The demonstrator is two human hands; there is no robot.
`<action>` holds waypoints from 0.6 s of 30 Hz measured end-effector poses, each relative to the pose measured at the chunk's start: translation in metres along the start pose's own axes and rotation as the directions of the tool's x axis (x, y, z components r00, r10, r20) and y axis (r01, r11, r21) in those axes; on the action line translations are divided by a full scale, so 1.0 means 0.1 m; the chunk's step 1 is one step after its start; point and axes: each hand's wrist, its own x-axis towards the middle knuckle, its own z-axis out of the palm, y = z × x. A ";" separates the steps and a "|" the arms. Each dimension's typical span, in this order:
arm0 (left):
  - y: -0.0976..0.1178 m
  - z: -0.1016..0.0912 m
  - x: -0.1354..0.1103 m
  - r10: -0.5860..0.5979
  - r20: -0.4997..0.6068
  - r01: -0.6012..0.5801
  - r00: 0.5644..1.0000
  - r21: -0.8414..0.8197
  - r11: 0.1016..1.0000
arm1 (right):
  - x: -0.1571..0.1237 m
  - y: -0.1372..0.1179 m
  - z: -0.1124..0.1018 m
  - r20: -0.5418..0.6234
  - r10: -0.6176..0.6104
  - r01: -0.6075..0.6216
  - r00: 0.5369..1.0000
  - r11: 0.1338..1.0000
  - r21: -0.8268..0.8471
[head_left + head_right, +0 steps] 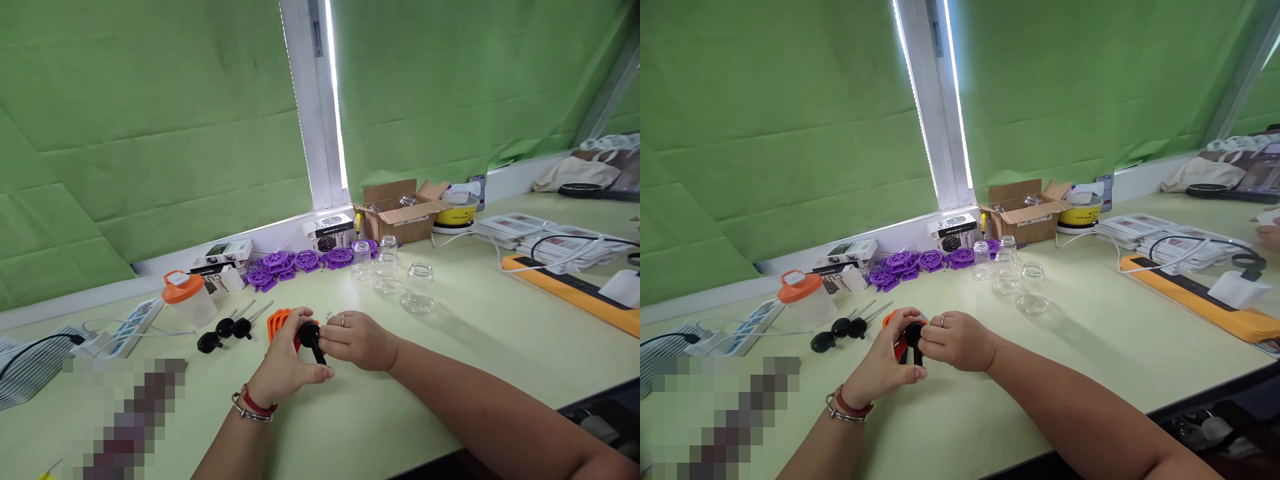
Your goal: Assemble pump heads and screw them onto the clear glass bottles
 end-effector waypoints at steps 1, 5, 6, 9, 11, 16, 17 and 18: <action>0.00 0.00 0.00 -0.002 0.003 0.002 1.000 -0.012 1.000 | 0.00 0.00 0.00 -0.008 0.008 -0.008 1.000 1.000 0.000; 0.00 -0.01 0.01 -0.024 -0.006 0.023 1.000 -0.040 0.999 | 0.01 -0.03 0.01 -0.014 0.037 -0.037 0.999 0.999 0.024; -0.01 -0.01 0.01 -0.027 -0.007 0.027 1.000 -0.044 0.999 | 0.01 -0.04 0.01 -0.007 0.036 -0.036 0.999 0.999 0.031; -0.02 -0.02 0.02 -0.030 -0.001 0.030 1.000 -0.051 0.998 | 0.00 -0.04 0.03 -0.005 0.032 -0.032 0.999 0.999 0.034; -0.03 -0.01 0.02 -0.030 0.003 0.030 1.000 -0.044 0.999 | -0.01 -0.03 0.04 -0.006 0.023 -0.023 1.000 0.999 0.026; -0.01 -0.01 0.00 -0.033 0.026 0.033 0.999 -0.031 0.999 | -0.01 -0.01 0.05 0.004 -0.010 0.010 1.000 1.000 -0.017; -0.01 -0.01 0.00 -0.028 0.031 0.029 0.999 -0.033 0.999 | -0.01 0.00 0.05 0.002 -0.015 0.015 1.000 1.000 -0.023; -0.01 -0.02 0.00 -0.023 0.036 0.024 0.999 -0.036 0.999 | -0.01 0.00 0.05 0.001 -0.016 0.017 1.000 1.000 -0.025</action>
